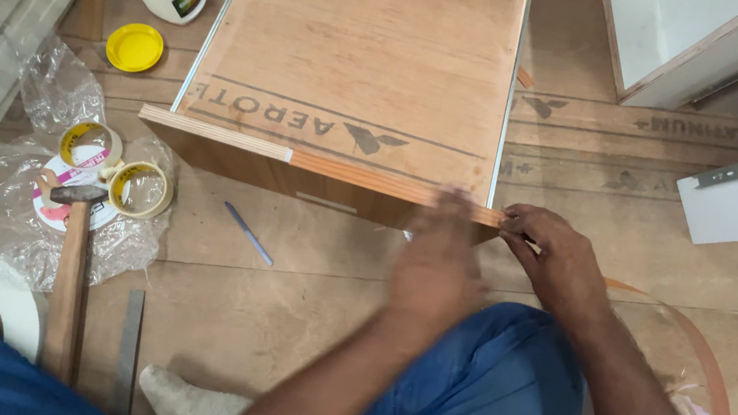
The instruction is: The person applies glue to the edge of a wooden drawer using a brush, then presses a wooden edge band onto the glued surface. They smooth the band by hand and secure it with several pieces of masking tape.
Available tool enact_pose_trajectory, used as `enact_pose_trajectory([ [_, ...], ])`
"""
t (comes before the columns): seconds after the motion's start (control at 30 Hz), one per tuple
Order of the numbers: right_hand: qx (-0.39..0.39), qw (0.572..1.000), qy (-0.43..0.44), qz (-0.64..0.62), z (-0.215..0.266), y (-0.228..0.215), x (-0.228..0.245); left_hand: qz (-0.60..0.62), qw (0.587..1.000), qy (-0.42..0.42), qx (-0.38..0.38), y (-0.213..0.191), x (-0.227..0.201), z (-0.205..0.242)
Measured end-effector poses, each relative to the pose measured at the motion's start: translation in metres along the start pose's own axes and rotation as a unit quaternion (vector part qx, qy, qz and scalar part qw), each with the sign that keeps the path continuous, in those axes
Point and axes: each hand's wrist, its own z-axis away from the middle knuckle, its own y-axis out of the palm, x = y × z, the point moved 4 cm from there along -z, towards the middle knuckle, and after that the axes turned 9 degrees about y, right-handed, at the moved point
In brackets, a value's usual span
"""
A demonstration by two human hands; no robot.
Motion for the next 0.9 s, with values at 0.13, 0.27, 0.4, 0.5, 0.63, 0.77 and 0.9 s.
enact_pose_trajectory([
  [0.13, -0.006, 1.000, 0.008, 0.004, 0.000, 0.003, -0.006, -0.057, 0.997, 0.017, -0.041, 0.021, -0.023, -0.006],
  [0.27, -0.024, 1.000, -0.003, 0.016, 0.001, 0.003, -0.008, 0.006, 1.000, 0.024, -0.012, 0.011, 0.031, 0.020],
  [0.4, -0.011, 0.999, 0.022, -0.043, 0.000, 0.003, -0.011, -0.048, 0.995, -0.073, -0.050, -0.039, 0.095, 0.040],
  [0.5, -0.009, 0.996, 0.028, -0.081, -0.002, 0.006, -0.013, -0.089, 0.986, -0.130, -0.050, -0.054, 0.112, 0.042],
  [0.63, -0.040, 0.997, -0.019, -0.057, 0.003, 0.004, -0.007, -0.065, 0.987, -0.103, -0.105, -0.015, 0.073, 0.025],
  [0.77, -0.031, 0.998, -0.003, -0.050, 0.003, 0.002, -0.006, -0.085, 0.996, -0.004, -0.007, 0.027, -0.017, -0.004],
  [0.9, -0.024, 0.999, -0.021, -0.034, 0.003, 0.000, -0.007, -0.024, 0.999, 0.012, 0.032, 0.025, -0.026, -0.006],
])
